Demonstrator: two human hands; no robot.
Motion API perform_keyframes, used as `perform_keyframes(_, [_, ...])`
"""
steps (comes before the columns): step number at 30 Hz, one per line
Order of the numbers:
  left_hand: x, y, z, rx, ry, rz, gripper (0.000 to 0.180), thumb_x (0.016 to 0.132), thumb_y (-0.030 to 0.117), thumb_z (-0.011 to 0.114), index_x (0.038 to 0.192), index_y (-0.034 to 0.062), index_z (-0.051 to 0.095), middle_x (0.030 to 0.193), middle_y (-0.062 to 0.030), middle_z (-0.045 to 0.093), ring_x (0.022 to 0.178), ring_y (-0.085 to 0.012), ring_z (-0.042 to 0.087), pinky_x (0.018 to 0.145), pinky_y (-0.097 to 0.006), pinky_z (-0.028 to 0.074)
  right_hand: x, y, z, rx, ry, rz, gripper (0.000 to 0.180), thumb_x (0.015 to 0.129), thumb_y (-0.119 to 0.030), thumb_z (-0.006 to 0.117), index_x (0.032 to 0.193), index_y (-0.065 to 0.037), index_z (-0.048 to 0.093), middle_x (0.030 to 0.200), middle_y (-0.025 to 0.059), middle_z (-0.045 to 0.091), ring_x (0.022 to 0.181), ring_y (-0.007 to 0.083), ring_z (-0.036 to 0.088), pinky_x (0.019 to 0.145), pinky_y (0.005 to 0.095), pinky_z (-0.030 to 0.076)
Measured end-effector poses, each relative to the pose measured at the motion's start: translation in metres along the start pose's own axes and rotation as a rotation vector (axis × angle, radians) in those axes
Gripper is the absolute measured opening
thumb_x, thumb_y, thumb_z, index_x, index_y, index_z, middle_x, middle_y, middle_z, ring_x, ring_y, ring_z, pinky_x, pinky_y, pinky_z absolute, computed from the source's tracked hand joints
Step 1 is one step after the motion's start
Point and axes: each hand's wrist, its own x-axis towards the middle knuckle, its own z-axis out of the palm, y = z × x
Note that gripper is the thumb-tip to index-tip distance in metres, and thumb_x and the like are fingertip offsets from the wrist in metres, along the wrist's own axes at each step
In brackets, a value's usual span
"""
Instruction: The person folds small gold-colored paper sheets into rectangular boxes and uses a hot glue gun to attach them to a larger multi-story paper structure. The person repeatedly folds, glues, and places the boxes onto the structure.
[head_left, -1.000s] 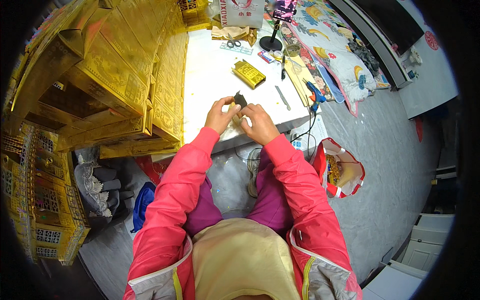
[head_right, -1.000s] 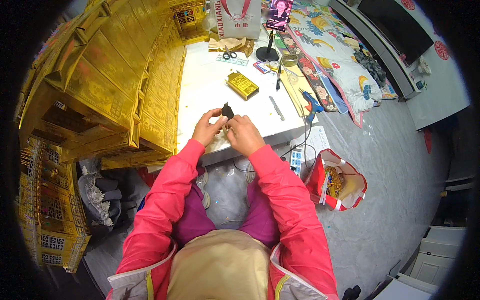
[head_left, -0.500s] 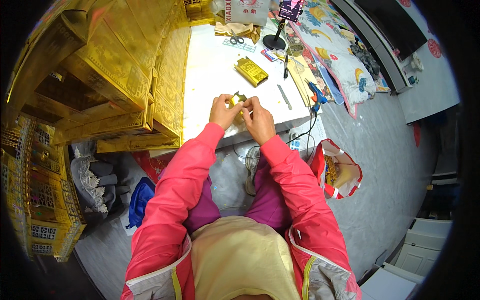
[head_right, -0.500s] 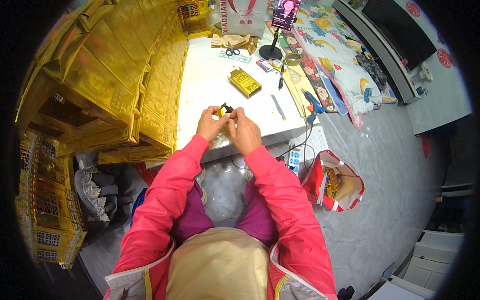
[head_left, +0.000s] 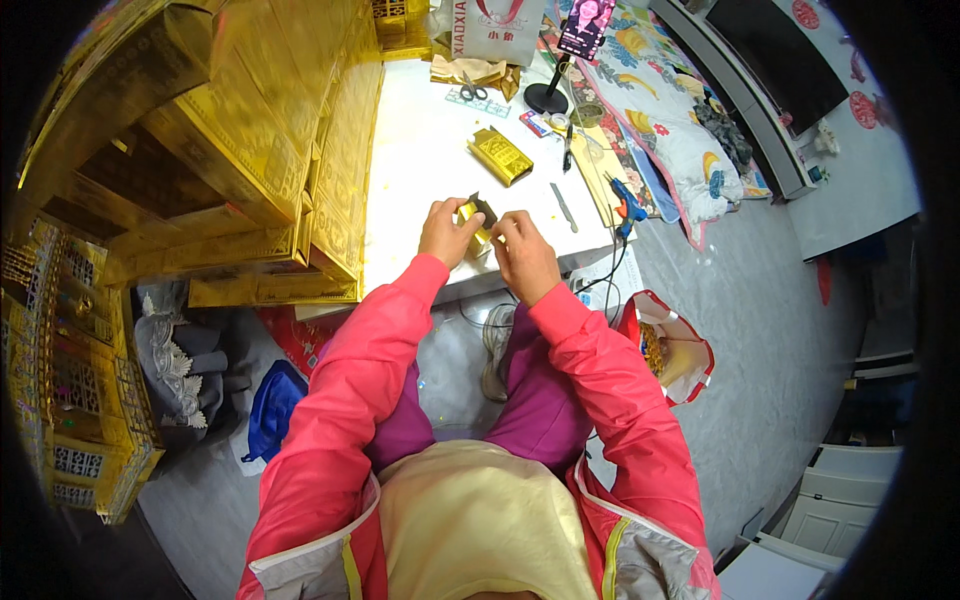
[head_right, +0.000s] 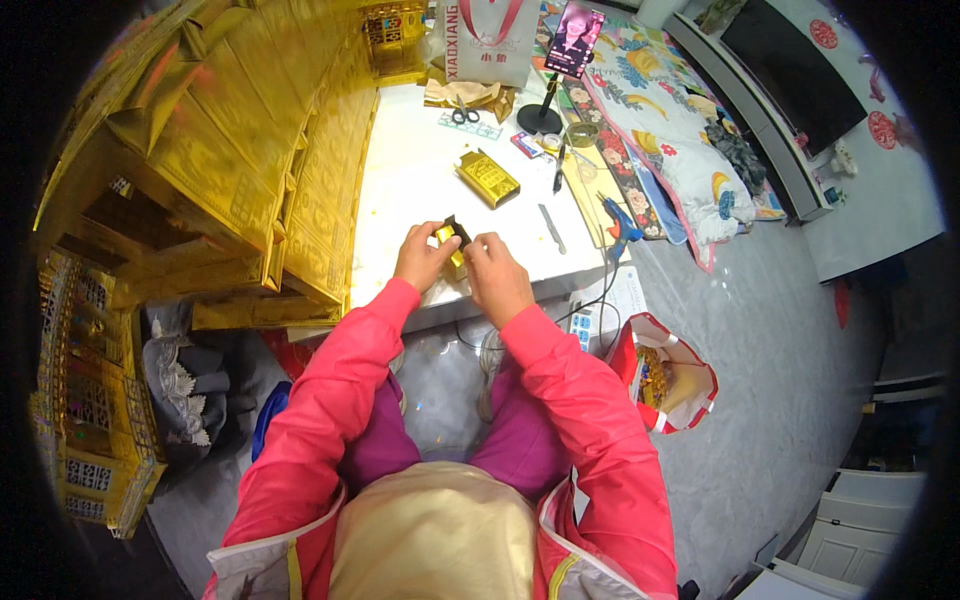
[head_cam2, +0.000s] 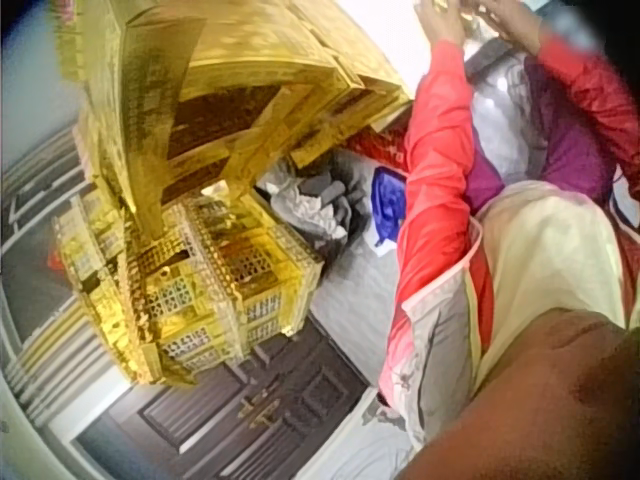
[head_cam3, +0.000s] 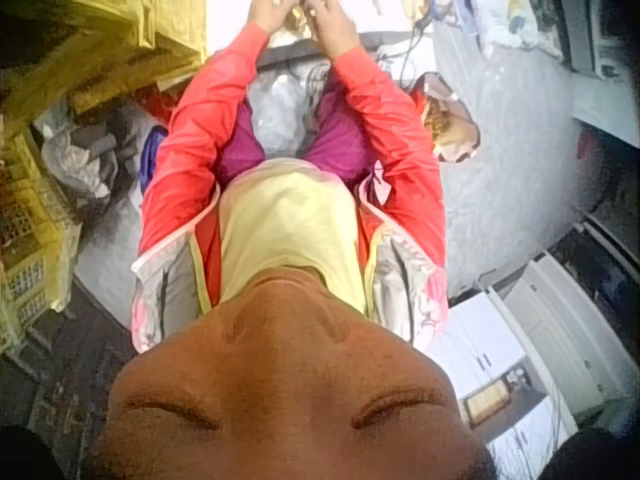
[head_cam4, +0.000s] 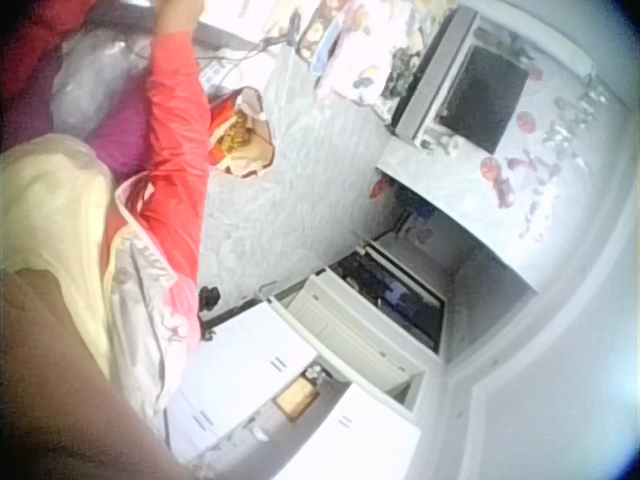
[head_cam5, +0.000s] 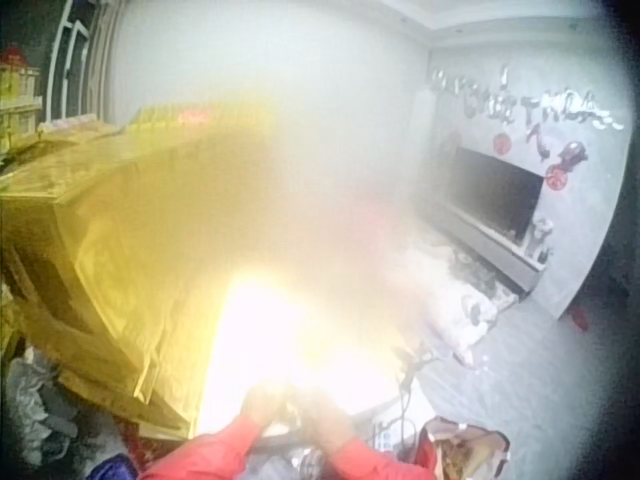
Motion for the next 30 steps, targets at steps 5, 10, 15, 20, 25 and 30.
perform_keyframes(5, [0.003,-0.006,0.004,-0.082,-0.014,-0.02,0.039,0.086,0.026,0.074,0.115,0.0024,0.063,0.103,-0.0109,0.056,0.071,-0.0149,0.06,0.066,-0.028,0.051,0.002,0.014,0.004,-0.13,0.054,-0.252,0.024,0.08,0.001,0.06,0.104,-0.006,0.06,0.11,0.0067,0.059,0.092,0.0255,0.062,0.071,0.0358,0.054])
perform_keyframes(10, [0.005,-0.002,0.001,-0.061,-0.027,-0.015,0.038,0.086,0.026,0.074,0.114,0.0029,0.064,0.102,-0.0093,0.057,0.072,-0.0148,0.059,0.067,-0.028,0.05,0.007,0.029,0.004,-0.307,0.015,-0.456,0.032,0.074,-0.005,0.059,0.106,-0.002,0.061,0.111,0.0085,0.056,0.088,0.023,0.058,0.073,0.0341,0.051])
perform_keyframes(15, [-0.001,0.013,-0.005,-0.02,0.029,0.017,0.031,0.086,0.02,0.072,0.112,0.0047,0.066,0.101,-0.0101,0.063,0.075,-0.0186,0.061,0.069,-0.03,0.051,0.006,0.031,0.005,-0.261,0.029,-0.455,0.032,0.072,0.0,0.061,0.104,-0.003,0.064,0.112,0.0073,0.058,0.086,0.0222,0.06,0.073,0.0329,0.051])
perform_keyframes(20, [-0.005,0.029,-0.013,0.155,0.13,0.223,0.023,0.087,0.014,0.069,0.109,0.0075,0.069,0.099,-0.0078,0.069,0.085,-0.023,0.063,0.075,-0.034,0.052,0.005,0.035,0.005,-0.205,0.081,-0.455,0.031,0.072,0.003,0.062,0.102,-0.003,0.065,0.113,0.0093,0.059,0.087,0.023,0.061,0.073,0.0333,0.052])
perform_keyframes(25, [-0.01,0.038,-0.018,0.176,0.044,0.283,0.025,0.087,0.015,0.068,0.111,0.0058,0.069,0.11,-0.0093,0.069,0.099,-0.0269,0.062,0.09,-0.038,0.049,0.003,0.035,0.006,-0.077,0.071,-0.3,0.023,0.077,-0.001,0.06,0.1,-0.003,0.064,0.121,0.0106,0.056,0.093,0.0261,0.06,0.078,0.0365,0.053])
perform_keyframes(30, [-0.019,0.039,-0.022,0.22,-0.102,0.395,0.036,0.088,0.017,0.066,0.12,-0.0003,0.062,0.132,-0.0151,0.058,0.119,-0.0334,0.054,0.101,-0.04,0.045,0.002,0.034,0.007,0.055,0.061,-0.166,0.019,0.077,0.0,0.066,0.096,-0.003,0.064,0.126,0.0123,0.051,0.088,0.0233,0.061,0.073,0.036,0.055])
